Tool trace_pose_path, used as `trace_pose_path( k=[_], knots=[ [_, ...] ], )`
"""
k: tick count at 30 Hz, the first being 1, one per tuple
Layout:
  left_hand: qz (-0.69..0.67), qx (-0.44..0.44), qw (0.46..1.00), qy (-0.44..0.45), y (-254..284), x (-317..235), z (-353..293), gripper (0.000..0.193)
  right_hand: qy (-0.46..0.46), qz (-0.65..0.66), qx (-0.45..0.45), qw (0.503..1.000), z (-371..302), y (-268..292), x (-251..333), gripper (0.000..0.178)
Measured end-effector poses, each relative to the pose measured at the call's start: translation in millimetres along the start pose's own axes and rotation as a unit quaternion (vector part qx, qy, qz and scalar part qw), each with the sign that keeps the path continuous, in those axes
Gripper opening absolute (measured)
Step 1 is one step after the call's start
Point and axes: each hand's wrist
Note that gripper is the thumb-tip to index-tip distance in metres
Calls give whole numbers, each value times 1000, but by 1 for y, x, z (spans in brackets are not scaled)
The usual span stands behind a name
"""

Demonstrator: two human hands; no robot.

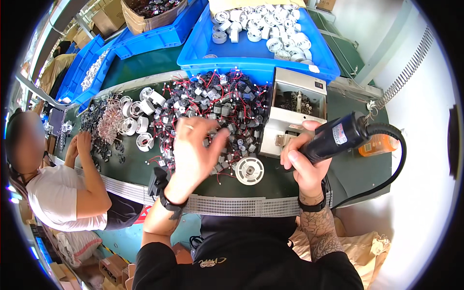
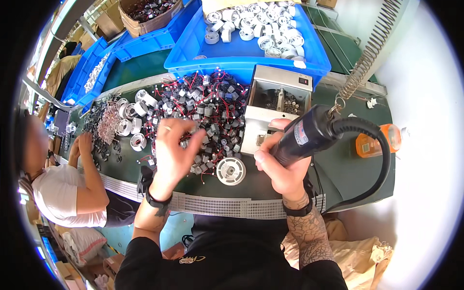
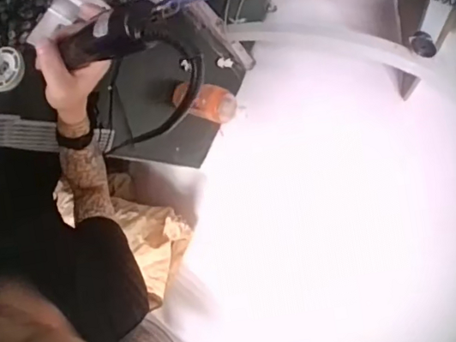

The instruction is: Assembling small electronic motor components at a factory workstation.

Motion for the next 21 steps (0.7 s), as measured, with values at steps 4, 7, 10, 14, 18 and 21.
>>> trace_pose_path(
  k=[4, 7, 10, 14, 18, 21],
  knots=[
    [64, -20, 998, 1, -23, 16, 12, 26, 6, 0, 17, 1000, -1, 2, 1, 62],
    [36, -7, 999, -5, -35, 18, 16, 12, 11, -3, 17, 1000, 0, 1, 2, 61],
    [32, -18, 999, -12, -23, 15, 25, 11, 9, -4, -4, 1000, 1, 0, 1, 61],
    [-55, -29, 998, 11, 9, 2, 39, 11, 31, -15, 12, 999, 4, 3, 2, 60],
    [-185, 113, 970, 105, 31, -22, 21, 9, 41, -18, 8, 999, 3, 4, 3, 59],
    [-234, 148, 956, 102, 23, -38, -7, 11, 49, -19, 8, 999, 6, 2, 7, 59]
  ],
)
Point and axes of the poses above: each hand's wrist, its own z-axis towards the middle knuckle, its own y-axis out of the back of the hand, x = y × z, and after that the axes turned 12 degrees about z, right-handed
